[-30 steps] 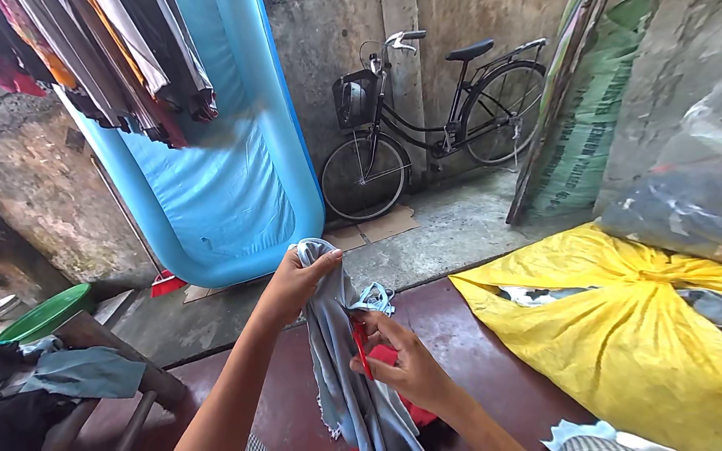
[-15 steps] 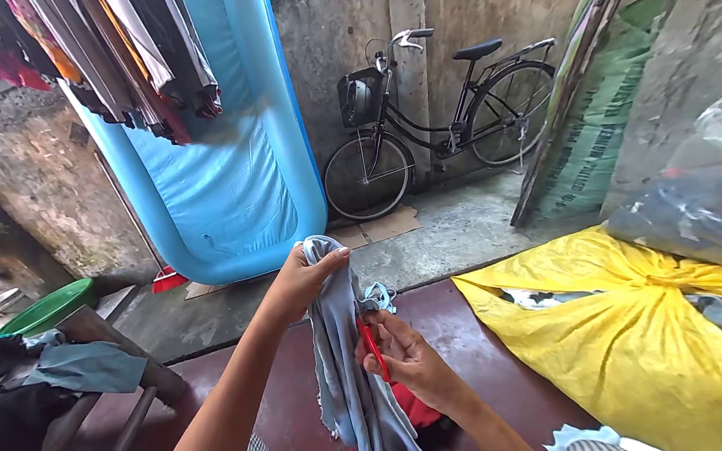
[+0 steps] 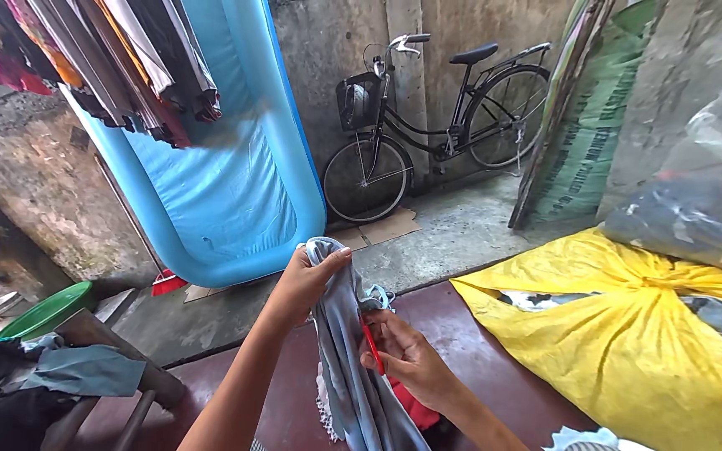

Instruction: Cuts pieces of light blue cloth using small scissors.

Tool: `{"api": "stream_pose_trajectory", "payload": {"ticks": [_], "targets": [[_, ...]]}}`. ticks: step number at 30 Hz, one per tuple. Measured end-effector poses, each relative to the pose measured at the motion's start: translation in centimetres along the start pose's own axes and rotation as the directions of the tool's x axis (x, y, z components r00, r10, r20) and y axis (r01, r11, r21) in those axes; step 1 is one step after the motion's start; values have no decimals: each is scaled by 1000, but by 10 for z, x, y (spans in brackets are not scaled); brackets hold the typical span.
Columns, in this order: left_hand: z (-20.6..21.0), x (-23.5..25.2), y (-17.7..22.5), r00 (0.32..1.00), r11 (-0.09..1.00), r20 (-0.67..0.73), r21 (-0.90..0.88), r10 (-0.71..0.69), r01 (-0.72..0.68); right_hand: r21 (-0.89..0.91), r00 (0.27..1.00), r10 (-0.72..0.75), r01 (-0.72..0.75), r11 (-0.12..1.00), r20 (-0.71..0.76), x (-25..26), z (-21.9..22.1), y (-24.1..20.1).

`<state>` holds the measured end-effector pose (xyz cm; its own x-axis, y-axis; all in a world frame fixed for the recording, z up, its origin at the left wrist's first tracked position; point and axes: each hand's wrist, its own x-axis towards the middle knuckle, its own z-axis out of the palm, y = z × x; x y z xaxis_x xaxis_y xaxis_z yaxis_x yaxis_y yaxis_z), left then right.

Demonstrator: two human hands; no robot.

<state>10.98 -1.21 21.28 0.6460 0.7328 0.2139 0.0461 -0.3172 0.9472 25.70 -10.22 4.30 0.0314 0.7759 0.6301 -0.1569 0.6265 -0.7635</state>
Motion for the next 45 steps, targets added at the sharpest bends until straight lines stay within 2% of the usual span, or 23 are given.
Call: {"api": "stream_pose_trajectory", "payload": {"ticks": [8,22,34,41,45], "targets": [[-2,-2,4,1000,1000,6,15,25,-26,247,997,40,-55,968,65,-2,3,-1],[-1,-7,-6,999,999,23,28,45,-46,175,998,31,-40,984,54,-2,4,-5],[-1,-4,-9,999,991,-8,130,32,-31,96,997,78,-79,992,18,-1,3,-1],[1,-2,-9,1000,999,-26,42,10,-8,197,994,107,-109,974,19,-2,6,-3],[4,-5,-7,1000,1000,-7,0,3,-3,195,996,82,-84,977,17,-1,5,-5]]}}
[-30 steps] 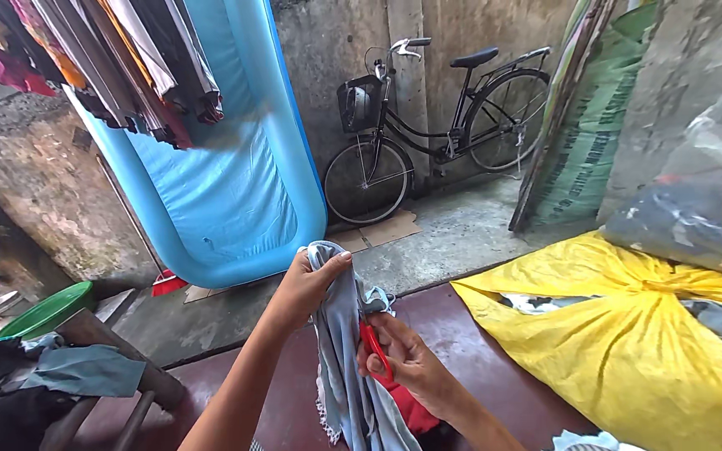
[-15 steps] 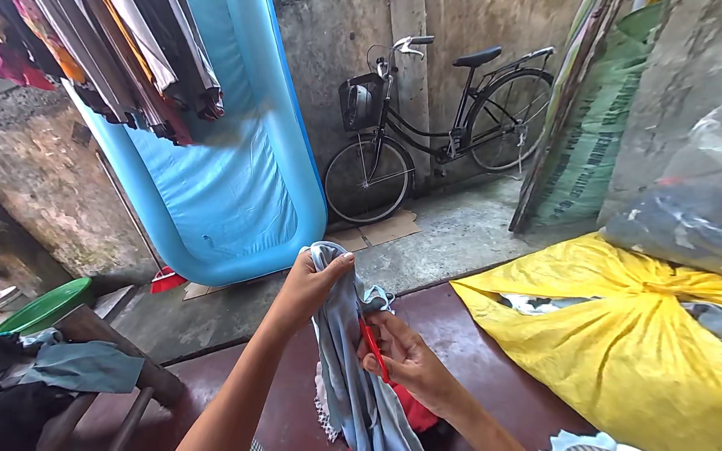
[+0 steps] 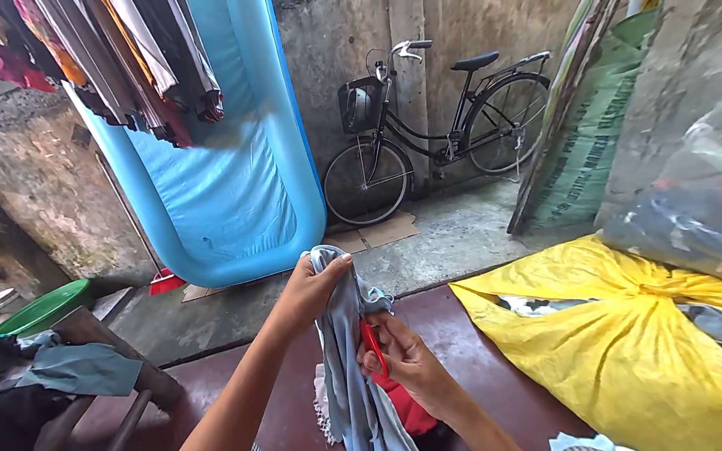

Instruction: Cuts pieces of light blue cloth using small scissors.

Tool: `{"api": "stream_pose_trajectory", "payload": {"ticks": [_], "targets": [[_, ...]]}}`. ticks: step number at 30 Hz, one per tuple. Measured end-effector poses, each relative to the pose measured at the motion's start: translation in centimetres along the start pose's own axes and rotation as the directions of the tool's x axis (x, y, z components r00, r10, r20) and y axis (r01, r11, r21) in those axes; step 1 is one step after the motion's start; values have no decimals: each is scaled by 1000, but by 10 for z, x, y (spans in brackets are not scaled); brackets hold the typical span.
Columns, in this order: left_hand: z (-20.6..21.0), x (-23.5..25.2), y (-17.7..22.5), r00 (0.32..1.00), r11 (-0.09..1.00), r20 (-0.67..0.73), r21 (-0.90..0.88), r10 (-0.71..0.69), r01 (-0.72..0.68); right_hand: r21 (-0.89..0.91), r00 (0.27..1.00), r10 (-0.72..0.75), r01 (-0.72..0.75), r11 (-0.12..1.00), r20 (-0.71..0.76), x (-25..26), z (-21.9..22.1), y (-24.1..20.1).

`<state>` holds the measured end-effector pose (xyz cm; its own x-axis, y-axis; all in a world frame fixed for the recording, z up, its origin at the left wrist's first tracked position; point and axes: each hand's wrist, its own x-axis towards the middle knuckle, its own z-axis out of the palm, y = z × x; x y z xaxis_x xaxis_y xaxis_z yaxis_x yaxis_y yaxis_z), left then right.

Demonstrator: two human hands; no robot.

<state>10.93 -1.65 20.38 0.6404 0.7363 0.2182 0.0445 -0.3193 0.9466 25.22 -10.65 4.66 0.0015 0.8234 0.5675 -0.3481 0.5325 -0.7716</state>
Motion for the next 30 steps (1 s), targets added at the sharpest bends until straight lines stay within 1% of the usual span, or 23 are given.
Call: {"api": "stream_pose_trajectory", "payload": {"ticks": [5,10,12,15,21,23,26,28,30], "targets": [[-2,-2,0,1000,999,9,39,18,-19,8,1000,-16,16,1000,20,0,-1,-2],[-9,-3,1,999,997,37,74,31,-34,25,1000,-6,6,1000,9,0,-1,-1],[-12,-2,3,996,995,63,83,58,-63,46,1000,-8,7,999,20,0,-1,-2],[-19,-2,9,985,990,150,101,80,-96,45,999,-18,16,999,42,1,-3,-3],[-39,6,27,945,995,324,97,-41,10,2,997,18,-18,1000,80,1,-8,-7],[-45,9,29,937,993,339,105,-83,50,-14,995,42,-41,999,92,1,-10,-7],[-56,15,26,948,992,295,92,-115,91,-17,990,84,-83,996,116,0,-14,-8],[-56,13,22,980,994,171,37,-104,100,4,983,110,-112,994,147,-1,-16,-8],[-50,6,17,997,997,39,-13,-74,74,23,977,140,-145,989,163,-2,-16,-7]]}}
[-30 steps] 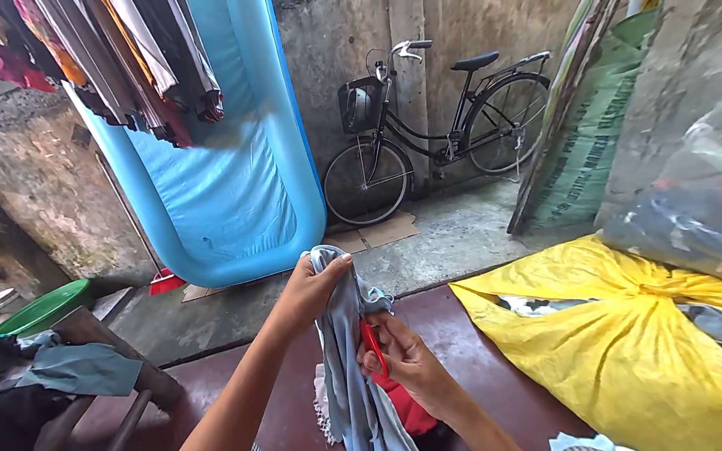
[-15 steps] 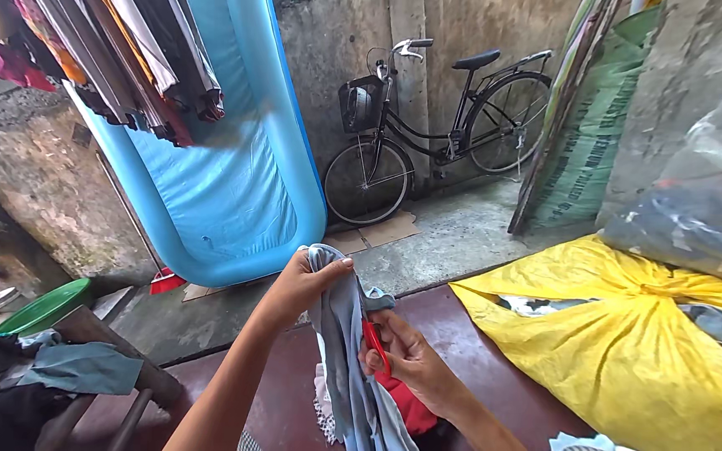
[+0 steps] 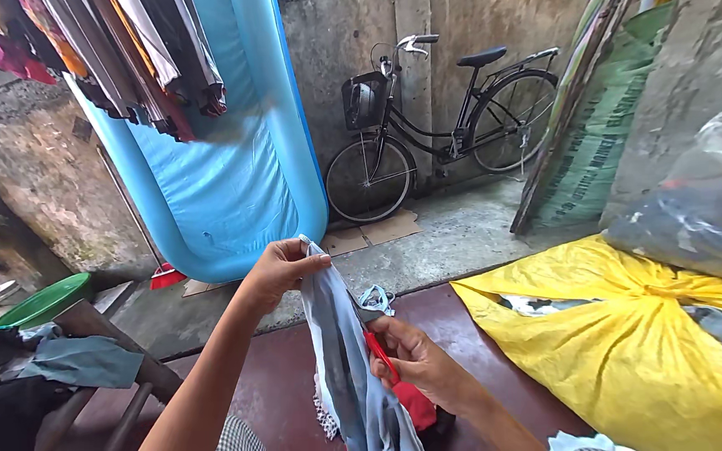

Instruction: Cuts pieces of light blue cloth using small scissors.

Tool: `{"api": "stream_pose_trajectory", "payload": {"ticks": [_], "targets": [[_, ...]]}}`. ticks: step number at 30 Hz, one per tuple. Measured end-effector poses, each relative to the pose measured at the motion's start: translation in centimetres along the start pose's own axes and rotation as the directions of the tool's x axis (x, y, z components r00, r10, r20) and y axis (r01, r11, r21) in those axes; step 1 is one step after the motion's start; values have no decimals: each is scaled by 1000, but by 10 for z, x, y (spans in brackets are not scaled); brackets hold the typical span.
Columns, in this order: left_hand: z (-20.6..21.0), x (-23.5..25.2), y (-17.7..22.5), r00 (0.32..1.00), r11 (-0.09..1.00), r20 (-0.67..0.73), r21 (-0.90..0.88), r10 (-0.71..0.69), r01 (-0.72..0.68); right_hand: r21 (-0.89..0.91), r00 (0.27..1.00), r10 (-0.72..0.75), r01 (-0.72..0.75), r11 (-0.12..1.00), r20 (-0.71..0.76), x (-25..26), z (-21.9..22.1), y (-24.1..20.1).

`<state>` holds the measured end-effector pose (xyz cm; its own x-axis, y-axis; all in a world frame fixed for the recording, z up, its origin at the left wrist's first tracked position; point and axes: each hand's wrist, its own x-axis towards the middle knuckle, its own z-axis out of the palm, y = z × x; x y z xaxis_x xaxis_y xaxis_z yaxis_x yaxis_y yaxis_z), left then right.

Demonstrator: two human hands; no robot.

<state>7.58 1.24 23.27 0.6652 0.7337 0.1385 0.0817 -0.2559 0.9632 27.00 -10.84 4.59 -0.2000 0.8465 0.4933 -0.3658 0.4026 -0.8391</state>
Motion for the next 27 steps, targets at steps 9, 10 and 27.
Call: {"api": "stream_pose_trajectory", "payload": {"ticks": [9,10,27], "targets": [[0,-18,-54,941,959,-197,-13,275,-283,-49,992,117,-115,992,43,6,-6,2],[-2,-18,-59,932,952,-209,-10,296,-305,-58,990,129,-126,990,48,8,-7,4],[-23,-14,-140,877,887,-245,-112,413,-449,-181,930,341,-316,932,136,50,-35,23]]}}
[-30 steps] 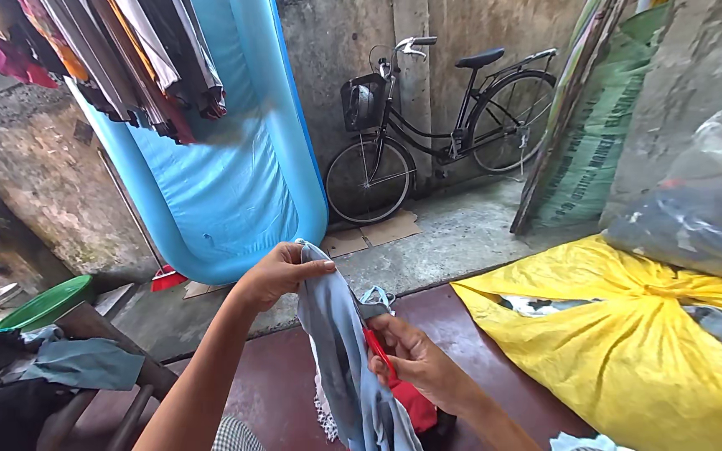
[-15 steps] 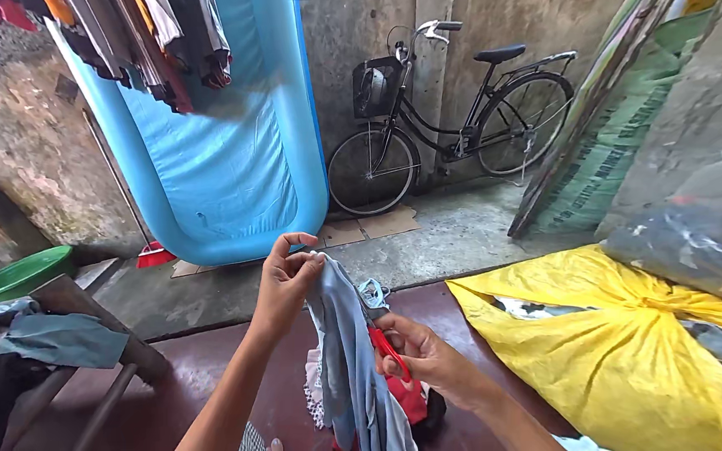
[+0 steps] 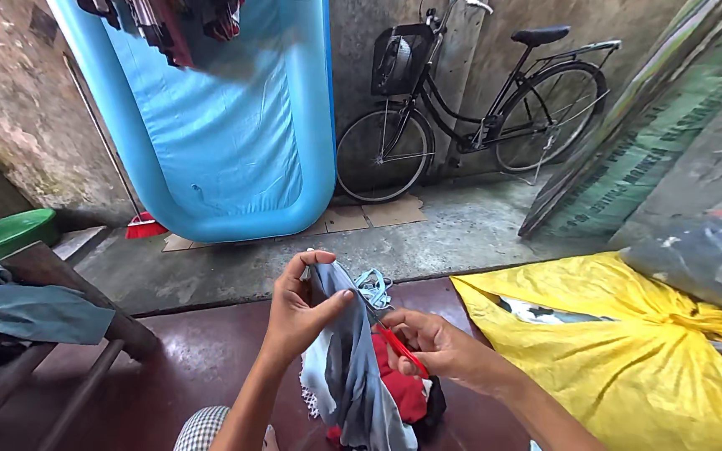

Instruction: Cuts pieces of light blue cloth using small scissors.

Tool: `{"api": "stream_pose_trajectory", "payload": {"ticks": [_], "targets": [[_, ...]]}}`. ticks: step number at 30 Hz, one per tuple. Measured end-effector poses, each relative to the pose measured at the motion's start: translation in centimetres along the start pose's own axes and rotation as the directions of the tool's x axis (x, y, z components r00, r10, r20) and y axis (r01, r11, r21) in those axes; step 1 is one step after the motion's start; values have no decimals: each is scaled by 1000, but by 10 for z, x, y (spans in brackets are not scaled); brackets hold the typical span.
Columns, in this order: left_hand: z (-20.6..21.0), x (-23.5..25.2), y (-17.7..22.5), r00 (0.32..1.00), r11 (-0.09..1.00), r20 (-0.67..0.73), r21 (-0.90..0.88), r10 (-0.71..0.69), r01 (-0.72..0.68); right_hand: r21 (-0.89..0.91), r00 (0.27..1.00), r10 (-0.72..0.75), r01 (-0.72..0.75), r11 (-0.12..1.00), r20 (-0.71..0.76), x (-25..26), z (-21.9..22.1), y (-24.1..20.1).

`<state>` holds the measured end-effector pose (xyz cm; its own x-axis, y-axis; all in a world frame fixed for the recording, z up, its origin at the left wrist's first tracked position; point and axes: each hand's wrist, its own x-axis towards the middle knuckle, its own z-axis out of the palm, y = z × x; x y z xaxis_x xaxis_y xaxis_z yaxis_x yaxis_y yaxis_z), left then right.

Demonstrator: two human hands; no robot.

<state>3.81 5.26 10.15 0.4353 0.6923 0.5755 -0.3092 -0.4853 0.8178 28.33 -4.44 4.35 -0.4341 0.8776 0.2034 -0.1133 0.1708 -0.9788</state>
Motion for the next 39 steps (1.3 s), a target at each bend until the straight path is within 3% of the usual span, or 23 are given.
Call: {"api": "stream_pose_trajectory", "payload": {"ticks": [12,17,31,39], "targets": [[-4,-12,-23,996,995,1,50,-91,91,46,996,68,-70,996,55,8,-5,13],[-1,-15,-27,992,992,28,-9,-126,127,27,995,72,-74,997,76,6,-3,14],[-9,-18,-34,975,981,114,-4,-191,193,23,995,99,-100,995,28,1,4,15],[-10,-20,-32,988,985,30,-73,-152,154,26,991,132,-132,991,16,1,7,17]]}}
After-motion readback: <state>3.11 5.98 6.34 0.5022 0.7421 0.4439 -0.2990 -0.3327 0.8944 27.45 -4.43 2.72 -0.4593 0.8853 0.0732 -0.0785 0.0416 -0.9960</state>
